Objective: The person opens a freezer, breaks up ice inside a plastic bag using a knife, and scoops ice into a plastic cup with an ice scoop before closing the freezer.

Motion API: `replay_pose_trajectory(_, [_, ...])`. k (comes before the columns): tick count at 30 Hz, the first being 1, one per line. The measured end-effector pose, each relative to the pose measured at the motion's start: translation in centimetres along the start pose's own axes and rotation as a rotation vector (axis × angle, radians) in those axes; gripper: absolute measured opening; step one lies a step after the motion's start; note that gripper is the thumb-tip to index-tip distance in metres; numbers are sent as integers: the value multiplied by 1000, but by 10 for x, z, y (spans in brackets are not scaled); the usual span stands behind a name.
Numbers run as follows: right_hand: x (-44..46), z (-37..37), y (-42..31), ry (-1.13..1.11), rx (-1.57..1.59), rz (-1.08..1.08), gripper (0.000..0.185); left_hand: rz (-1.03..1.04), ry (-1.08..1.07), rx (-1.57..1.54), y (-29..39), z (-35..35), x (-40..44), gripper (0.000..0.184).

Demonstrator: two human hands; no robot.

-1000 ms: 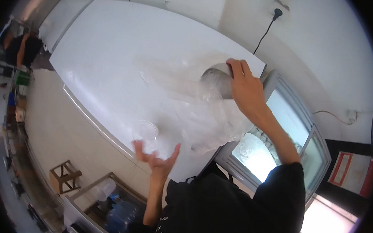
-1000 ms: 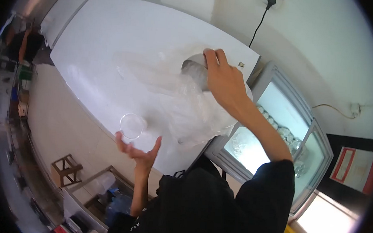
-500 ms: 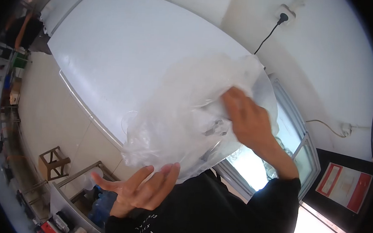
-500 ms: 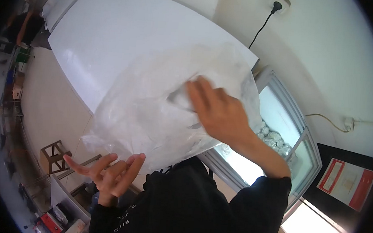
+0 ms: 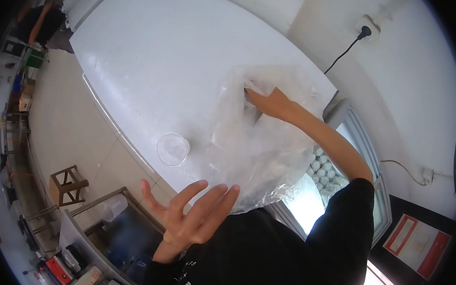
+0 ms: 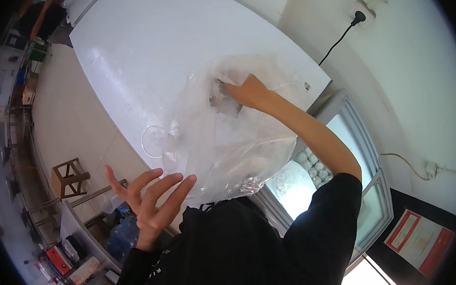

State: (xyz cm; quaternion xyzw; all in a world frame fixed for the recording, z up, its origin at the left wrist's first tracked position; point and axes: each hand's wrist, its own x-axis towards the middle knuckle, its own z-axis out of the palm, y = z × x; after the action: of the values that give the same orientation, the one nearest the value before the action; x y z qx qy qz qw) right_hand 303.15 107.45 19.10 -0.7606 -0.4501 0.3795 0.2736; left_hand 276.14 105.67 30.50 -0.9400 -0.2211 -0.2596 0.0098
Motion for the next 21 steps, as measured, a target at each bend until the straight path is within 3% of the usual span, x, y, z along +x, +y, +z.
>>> replay_pose_trajectory(2, [4,-1,-4,-82,5,-84,32,15,-25,-8,-1,2,-1,28])
replay_pose_trajectory(4, [24,42,50,0,-325,-329,30,66,-66,11,-9,-2,-8,22])
replay_pose_trajectory(5, [21,49,41,44,-491,-450,29,80,-42,15,-10,-6,-12,23])
replay_pose_trajectory(6, [14,44,26,-113,-391,-261,30,91,-18,18,-10,-10,-17,24])
replay_pose_trajectory(9, [18,42,36,-139,-364,-412,30,92,7,15,-8,-11,-27,28])
replay_pose_trajectory(12, [8,20,13,-245,113,125,35,97,-56,20,-9,-11,-22,29])
replay_pose_trajectory(14, [7,23,22,-80,167,-88,40,97,-156,61,-12,-12,-15,28])
replay_pose_trajectory(16, [10,21,39,-66,268,-107,43,23,-67,-55,-12,1,-17,30])
replay_pose_trajectory(17, [16,15,49,-127,342,-15,43,-12,-22,-113,-13,11,-20,30])
replay_pose_trajectory(21, [-12,-14,35,-146,344,201,40,-104,151,-311,-39,45,-32,69])
